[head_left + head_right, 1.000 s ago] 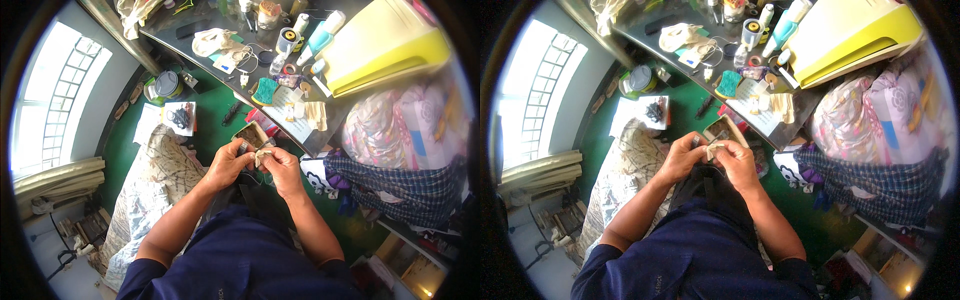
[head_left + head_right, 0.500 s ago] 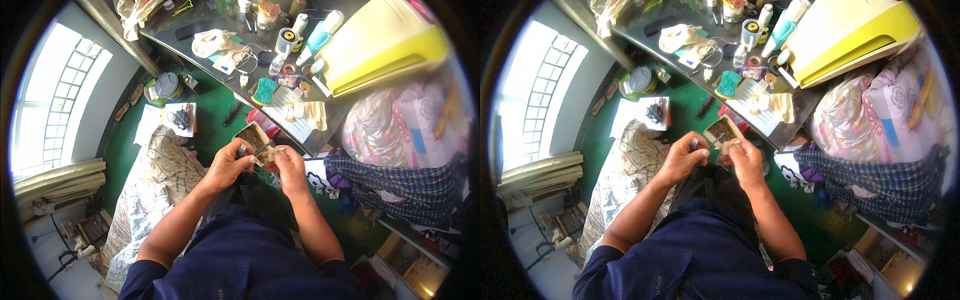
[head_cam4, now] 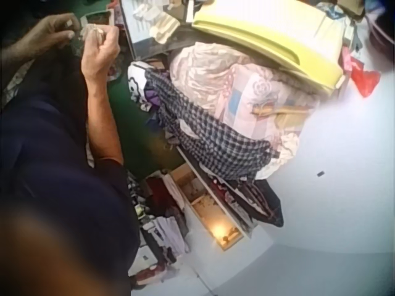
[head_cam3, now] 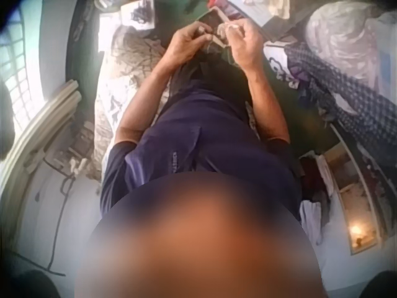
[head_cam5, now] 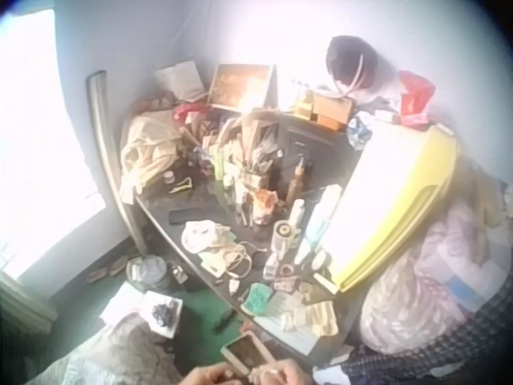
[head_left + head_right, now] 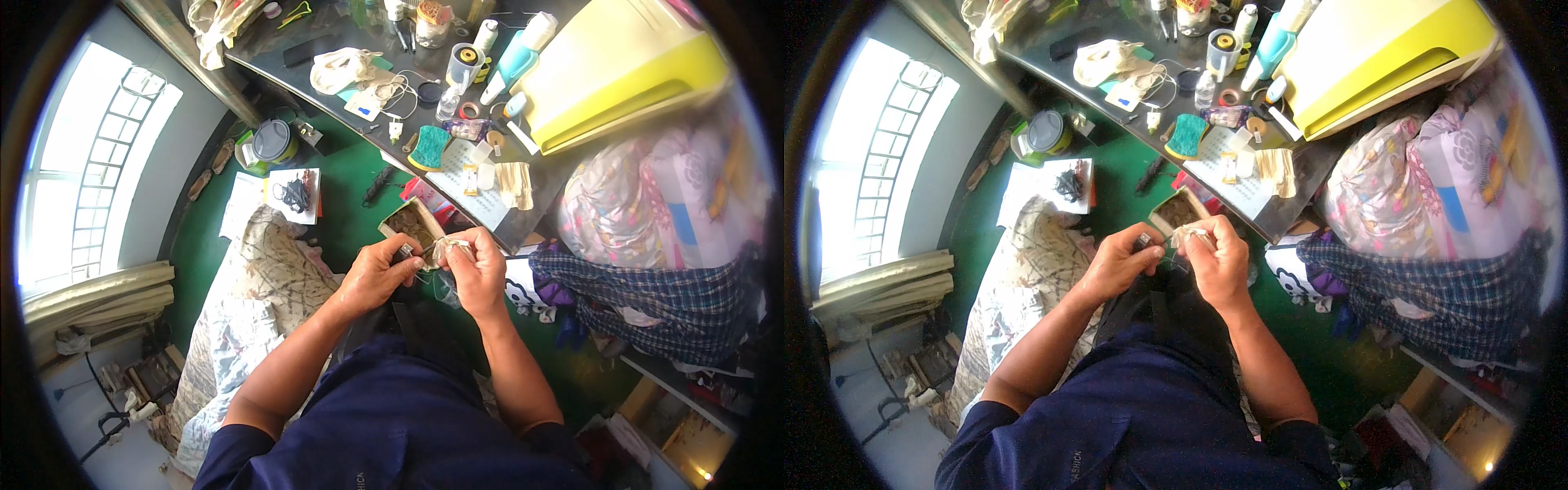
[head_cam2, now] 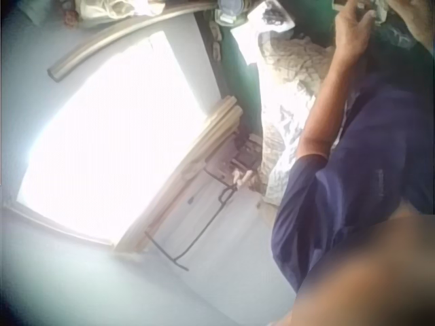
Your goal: The person is repairing a black electronic cable. They use a cloth to clean the connector, then wrap the connector with tape. Finally, they coil the cable and place it on a box.
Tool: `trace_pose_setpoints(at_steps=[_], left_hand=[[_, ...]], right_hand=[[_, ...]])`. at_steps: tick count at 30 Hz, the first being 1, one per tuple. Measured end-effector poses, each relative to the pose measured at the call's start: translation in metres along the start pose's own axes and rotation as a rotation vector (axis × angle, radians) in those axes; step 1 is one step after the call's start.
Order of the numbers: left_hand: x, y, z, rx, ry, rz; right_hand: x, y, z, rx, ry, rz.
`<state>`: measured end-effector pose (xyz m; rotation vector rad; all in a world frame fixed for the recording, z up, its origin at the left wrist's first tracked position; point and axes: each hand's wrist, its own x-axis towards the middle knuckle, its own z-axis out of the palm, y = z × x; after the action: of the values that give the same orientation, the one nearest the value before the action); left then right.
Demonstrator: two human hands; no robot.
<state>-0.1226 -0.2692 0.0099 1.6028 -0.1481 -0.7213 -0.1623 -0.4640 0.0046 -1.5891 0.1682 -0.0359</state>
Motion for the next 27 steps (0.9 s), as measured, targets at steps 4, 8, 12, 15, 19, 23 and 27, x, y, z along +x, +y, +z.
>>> trace_pose_setpoints(at_steps=[4, 8, 12, 15, 19, 23, 27], left_hand=[[-0.001, 0.0, -0.001, 0.047, 0.007, 0.034], [-0.001, 0.004, 0.0, 0.027, 0.015, 0.021], [0.0, 0.002, 0.001, -0.057, 0.008, 0.052], [0.002, 0.001, 0.002, -0.055, 0.006, 0.043], [0.004, -0.006, 0.003, -0.015, 0.037, 0.062], [0.005, -0.01, 0.004, 0.012, 0.076, 0.072], [0.006, -0.01, 0.003, 0.114, 0.105, 0.051]], right_hand=[[0.002, 0.006, -0.001, 0.364, 0.01, 0.178], [0.002, 0.005, -0.003, 0.533, 0.036, 0.329], [0.002, 0.003, 0.0, 0.501, 0.012, 0.326], [0.002, 0.005, 0.002, 0.412, -0.001, 0.296], [-0.002, 0.006, 0.005, 0.28, -0.043, 0.215], [-0.005, 0.005, 0.007, 0.377, -0.048, 0.22], [-0.004, -0.002, 0.005, 0.242, -0.059, 0.241]])
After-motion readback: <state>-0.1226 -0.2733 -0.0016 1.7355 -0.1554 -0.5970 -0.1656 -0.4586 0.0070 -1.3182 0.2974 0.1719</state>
